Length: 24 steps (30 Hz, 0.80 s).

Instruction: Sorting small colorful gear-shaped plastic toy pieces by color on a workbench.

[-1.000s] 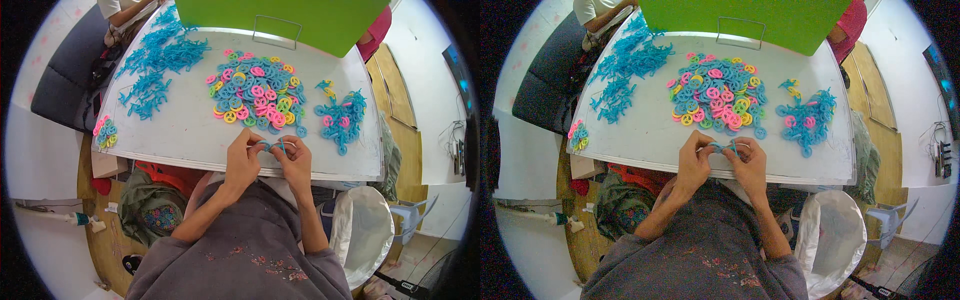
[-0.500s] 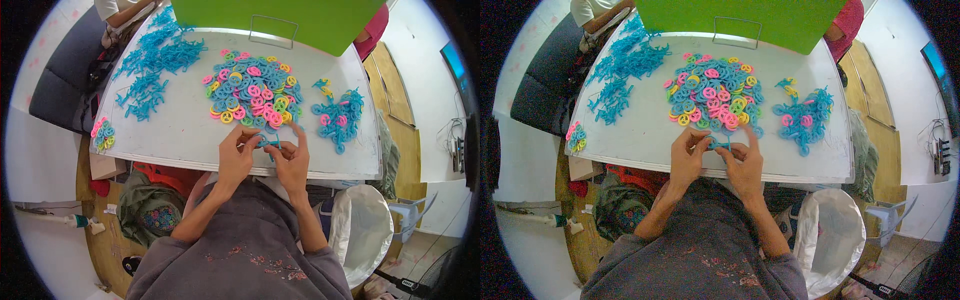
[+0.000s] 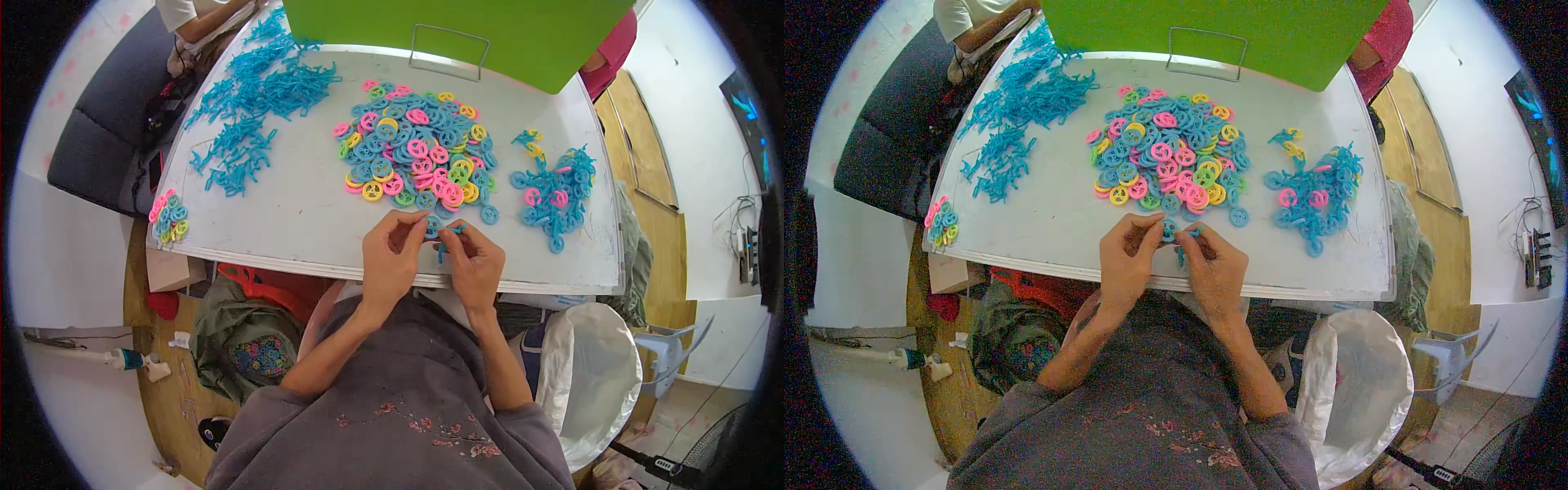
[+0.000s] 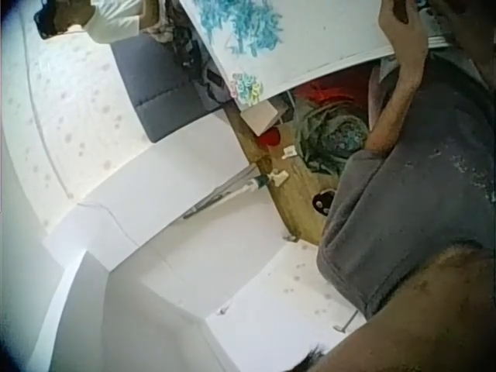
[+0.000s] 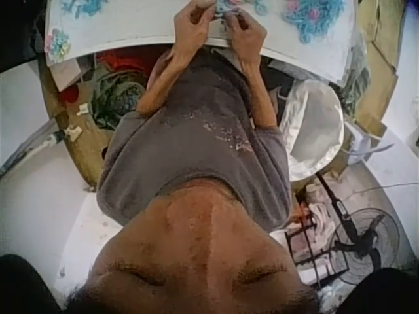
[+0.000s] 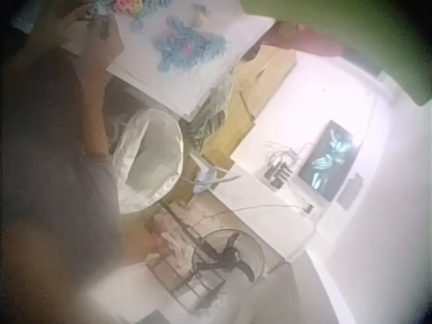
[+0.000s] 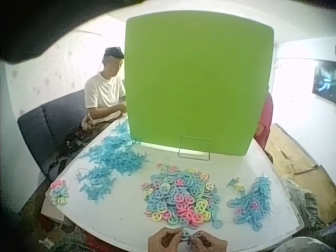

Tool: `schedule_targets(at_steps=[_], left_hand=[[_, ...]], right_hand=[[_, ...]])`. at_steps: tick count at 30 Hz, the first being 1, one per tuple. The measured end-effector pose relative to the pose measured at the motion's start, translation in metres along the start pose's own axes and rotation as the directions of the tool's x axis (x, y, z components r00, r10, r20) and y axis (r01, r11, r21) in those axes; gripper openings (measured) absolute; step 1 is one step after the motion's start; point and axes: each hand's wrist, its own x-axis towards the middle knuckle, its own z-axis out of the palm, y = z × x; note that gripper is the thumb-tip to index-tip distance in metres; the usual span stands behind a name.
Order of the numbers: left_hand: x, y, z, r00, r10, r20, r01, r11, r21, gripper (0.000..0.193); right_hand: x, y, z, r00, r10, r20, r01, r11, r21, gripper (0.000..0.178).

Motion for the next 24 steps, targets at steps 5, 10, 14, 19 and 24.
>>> schedule_targets(at_steps=[5, 10, 14, 19, 24], left_hand=[[-0.002, 0.006, 0.005, 0.998, 0.051, -0.046, -0.048, 0.997, 0.062, 0.014], [0.001, 0.003, -0.001, 1.0, 0.017, 0.024, -0.021, 0.983, 0.184, 0.012], [0.006, -0.001, -0.006, 0.997, 0.072, 0.04, -0.078, 0.982, 0.171, 0.01], [0.015, 0.001, -0.017, 0.996, -0.025, 0.088, 0.013, 0.991, 0.134, 0.011], [0.011, -0.005, -0.007, 0.964, -0.148, 0.22, 0.156, 0.987, -0.021, 0.015]], right_hand=[[0.0, 0.001, 0.002, 0.999, 0.03, -0.034, -0.03, 0.999, 0.02, 0.011], [0.002, 0.003, 0.0, 0.986, -0.16, -0.04, 0.153, 0.978, -0.143, 0.01], [0.003, 0.007, -0.009, 0.967, -0.216, 0.138, 0.235, 0.961, -0.143, 0.019], [0.003, -0.007, -0.022, 0.937, 0.037, 0.347, -0.114, 0.973, 0.201, 0.03], [0.005, 0.009, -0.03, 0.885, 0.051, 0.463, -0.178, 0.955, 0.236, 0.03]])
